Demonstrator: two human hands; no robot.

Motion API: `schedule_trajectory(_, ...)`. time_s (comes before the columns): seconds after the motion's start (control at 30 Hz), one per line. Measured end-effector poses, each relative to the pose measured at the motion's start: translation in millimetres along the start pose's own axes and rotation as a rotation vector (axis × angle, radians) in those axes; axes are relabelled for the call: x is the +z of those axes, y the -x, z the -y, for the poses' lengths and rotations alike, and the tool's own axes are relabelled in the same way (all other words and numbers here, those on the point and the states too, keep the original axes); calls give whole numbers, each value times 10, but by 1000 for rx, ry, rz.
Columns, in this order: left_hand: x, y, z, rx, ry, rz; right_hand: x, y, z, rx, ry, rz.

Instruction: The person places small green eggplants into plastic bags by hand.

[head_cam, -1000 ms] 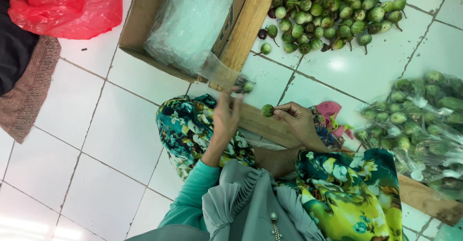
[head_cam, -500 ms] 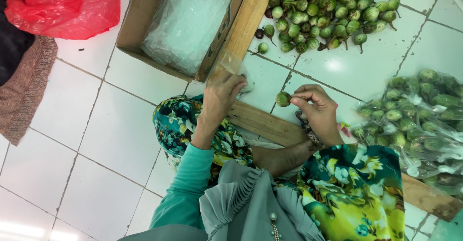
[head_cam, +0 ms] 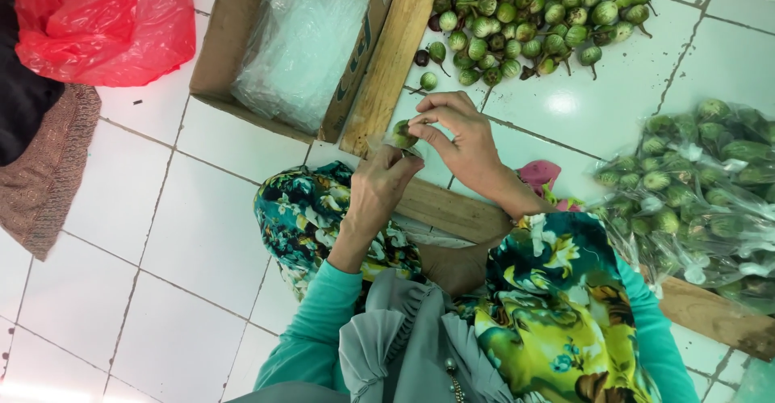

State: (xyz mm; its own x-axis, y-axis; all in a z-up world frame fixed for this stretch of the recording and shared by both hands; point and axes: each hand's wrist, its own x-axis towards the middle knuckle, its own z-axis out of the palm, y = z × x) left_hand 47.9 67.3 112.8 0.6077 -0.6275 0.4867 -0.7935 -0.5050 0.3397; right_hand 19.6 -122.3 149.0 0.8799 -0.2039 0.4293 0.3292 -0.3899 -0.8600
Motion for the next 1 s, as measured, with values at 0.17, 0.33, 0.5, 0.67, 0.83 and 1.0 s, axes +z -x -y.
schedule_trajectory(0.17,-74,38,102,17,94,-78,0,-85,115,170,-264,4)
schedule_trajectory(0.33,-219,-35,86,60,171,-105,78,-88,114,199,-332,-1)
schedule_trajectory(0.5,-190,-98,48,165,79,-100,193,-18,58,196,-325,42)
schedule_trajectory(0.67,-301,-179,-39,165,27,-129,207,53,-70,109,-93,97)
schedule_trajectory(0.83,-226,-146,89,166,43,-103,55,209,-519,-2,100,126)
schedule_trajectory(1.0,-68,-159,170,202,120,47,-231,216,-363,-103,261,192)
